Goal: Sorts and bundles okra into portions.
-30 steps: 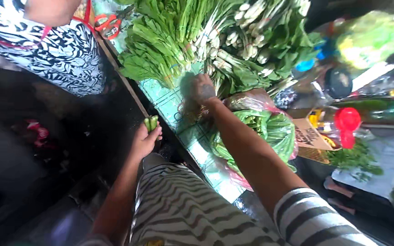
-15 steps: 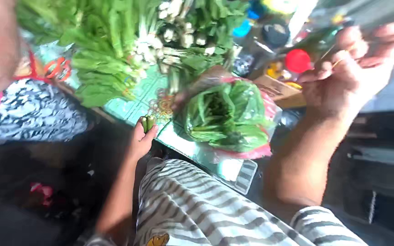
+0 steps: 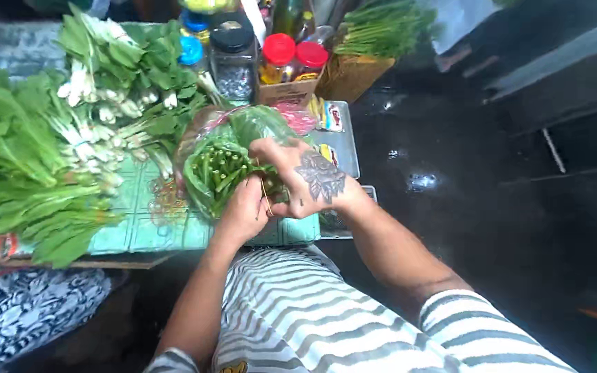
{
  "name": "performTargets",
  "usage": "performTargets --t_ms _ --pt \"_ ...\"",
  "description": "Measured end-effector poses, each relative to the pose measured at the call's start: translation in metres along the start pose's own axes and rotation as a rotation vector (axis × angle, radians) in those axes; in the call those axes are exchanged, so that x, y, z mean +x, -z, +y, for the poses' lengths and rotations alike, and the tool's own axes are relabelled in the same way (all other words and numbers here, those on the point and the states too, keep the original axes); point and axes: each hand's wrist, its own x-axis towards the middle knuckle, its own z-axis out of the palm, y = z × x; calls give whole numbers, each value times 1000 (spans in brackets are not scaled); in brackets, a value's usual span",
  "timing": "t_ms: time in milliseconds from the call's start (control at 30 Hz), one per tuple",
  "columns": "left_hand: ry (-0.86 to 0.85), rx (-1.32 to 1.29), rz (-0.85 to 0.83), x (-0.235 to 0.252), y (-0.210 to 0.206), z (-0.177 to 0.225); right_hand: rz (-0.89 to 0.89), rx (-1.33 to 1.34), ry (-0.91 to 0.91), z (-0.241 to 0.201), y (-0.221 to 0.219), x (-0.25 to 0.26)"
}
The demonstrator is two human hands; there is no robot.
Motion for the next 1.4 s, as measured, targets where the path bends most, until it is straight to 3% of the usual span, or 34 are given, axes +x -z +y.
performTargets --t_ms 67,133,233,333,400,467,533,633,733,833,933,1067,1200,1300,1400 --pt "-18 -70 10 4 -9 10 -10 37 -90 17 4 -20" --pt "0 -317 10 3 -22 15 4 214 -137 38 1 -45" --pt "43 -888 13 1 -47 21 97 818 -30 68 -24 -89" --pt "80 -1404 39 -1 -67 24 353 1551 121 76 -58 -121" --pt "38 -1554 40 -1 -79 28 540 1897 122 64 -79 -125" --pt "3 -1581 9 3 -86 33 581 2018 58 56 -85 -118" --pt "-35 -1378 -8 8 -86 37 519 1939 42 58 -79 -113" --pt "-83 -710 -35 19 -72 45 394 1589 62 69 -46 -104" --pt "-136 -56 -115 30 -54 55 378 1206 149 77 -21 -97" --pt "-147 254 -178 34 -45 67 413 910 129 77 -10 -96" --pt "-67 281 -197 33 -51 71 501 837 131 81 -12 -103" --pt "-52 174 -220 32 -64 68 634 1103 97 89 -25 -120" --pt "-69 -198 -255 37 -84 61 706 1199 -110 90 -47 -141" --pt "141 -558 -322 41 -108 57 628 1083 -267 91 -61 -160" --pt "179 -357 -347 42 -137 54 553 1123 -454 99 -80 -179"
